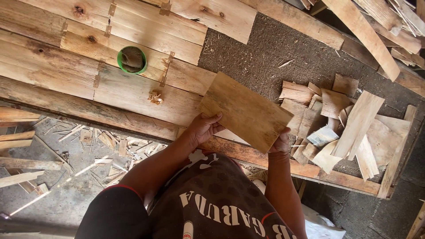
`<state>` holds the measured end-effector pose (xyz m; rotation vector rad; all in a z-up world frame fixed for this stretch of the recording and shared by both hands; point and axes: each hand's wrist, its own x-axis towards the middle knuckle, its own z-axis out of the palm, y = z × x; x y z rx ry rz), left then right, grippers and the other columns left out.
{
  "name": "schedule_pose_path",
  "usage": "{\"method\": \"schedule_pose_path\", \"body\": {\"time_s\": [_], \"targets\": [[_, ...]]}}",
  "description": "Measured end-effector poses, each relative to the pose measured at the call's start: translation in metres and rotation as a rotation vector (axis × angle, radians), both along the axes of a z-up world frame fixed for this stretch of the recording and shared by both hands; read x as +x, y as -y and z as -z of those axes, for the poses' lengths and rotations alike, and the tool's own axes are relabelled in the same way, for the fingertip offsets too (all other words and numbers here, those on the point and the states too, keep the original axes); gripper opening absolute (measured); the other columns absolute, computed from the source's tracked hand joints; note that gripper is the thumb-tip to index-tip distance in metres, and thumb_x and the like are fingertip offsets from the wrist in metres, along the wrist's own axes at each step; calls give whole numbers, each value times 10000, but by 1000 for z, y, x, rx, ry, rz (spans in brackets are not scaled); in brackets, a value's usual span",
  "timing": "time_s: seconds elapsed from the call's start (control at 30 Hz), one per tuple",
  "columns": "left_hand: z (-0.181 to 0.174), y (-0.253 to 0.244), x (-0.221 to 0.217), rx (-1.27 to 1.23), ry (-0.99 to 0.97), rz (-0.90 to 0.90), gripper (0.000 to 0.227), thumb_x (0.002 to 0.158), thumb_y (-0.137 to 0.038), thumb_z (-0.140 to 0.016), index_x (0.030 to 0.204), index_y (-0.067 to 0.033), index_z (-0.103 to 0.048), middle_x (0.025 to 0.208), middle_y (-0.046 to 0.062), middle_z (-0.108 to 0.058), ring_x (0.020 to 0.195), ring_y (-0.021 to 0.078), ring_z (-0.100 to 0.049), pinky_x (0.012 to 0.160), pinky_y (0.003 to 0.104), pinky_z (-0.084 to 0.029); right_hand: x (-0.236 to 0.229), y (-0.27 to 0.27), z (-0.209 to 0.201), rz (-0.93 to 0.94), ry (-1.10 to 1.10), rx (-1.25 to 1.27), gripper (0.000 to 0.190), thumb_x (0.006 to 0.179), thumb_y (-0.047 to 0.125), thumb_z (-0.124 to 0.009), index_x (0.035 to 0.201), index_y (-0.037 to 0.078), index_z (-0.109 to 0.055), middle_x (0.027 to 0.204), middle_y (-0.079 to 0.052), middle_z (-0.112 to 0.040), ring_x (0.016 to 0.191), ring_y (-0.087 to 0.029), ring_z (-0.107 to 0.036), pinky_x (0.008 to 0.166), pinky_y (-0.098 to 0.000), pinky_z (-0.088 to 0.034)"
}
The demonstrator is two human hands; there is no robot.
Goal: Fitting thin pieces of wood veneer together to create a flat surface.
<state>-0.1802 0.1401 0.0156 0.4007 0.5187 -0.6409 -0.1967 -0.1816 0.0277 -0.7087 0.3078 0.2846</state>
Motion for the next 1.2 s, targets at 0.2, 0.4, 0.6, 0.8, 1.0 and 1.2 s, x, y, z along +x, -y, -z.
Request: {"method": "schedule_pose_path", "body": {"time_s": [0.2,0.4,0.6,0.8,1.0,1.2], "targets": [[-2,-20,16,-71,96,78,319,982,-164,-713,1227,10,-606,1142,187,-739,1062,273,-742,921,389,-645,2,-15,-9,-36,139,2,951,741,528,-913,1463,29,-548,1436,-118,-615,1341,-309,-586,1101,-479,-518],[27,-28,15,11,123,-48,255,1005,-178,-750,1160,-1,-651,1141,162,-732,1076,264,-741,987,430,-641,38,-33,-24,136,59,-352,337,1079,171,-798,1308,18,-603,1259,-93,-696,1157,-199,-673,1052,-348,-579],[24,-3,9,202,110,-88,292,919,-167,-748,1181,-57,-679,1158,109,-735,1072,260,-722,921,423,-639,53,-49,-6,149,-193,-1023,116,1113,137,-581,1127,47,-653,858,-3,-588,642,-77,-527,550,-275,-532],[15,-13,16,236,46,-128,326,877,-185,-772,1172,-98,-663,1147,87,-745,1056,252,-734,904,397,-641,62,-42,-3,54,-199,-470,186,1112,177,-529,1195,58,-645,1109,-24,-711,982,-120,-697,877,-278,-618],[41,0,35,267,34,-212,272,949,-216,-787,1106,-15,-694,1092,125,-738,1011,248,-735,889,385,-653,66,-63,-5,64,-211,-434,142,1092,205,-565,1160,114,-650,1115,-34,-710,998,-179,-691,851,-375,-600],[41,9,61,337,12,-174,279,902,-241,-797,1082,-58,-689,1064,91,-736,968,223,-746,835,366,-680,86,-70,4,149,-335,-536,100,1055,220,-647,1117,141,-654,1000,1,-710,856,-157,-671,692,-343,-571]]}}
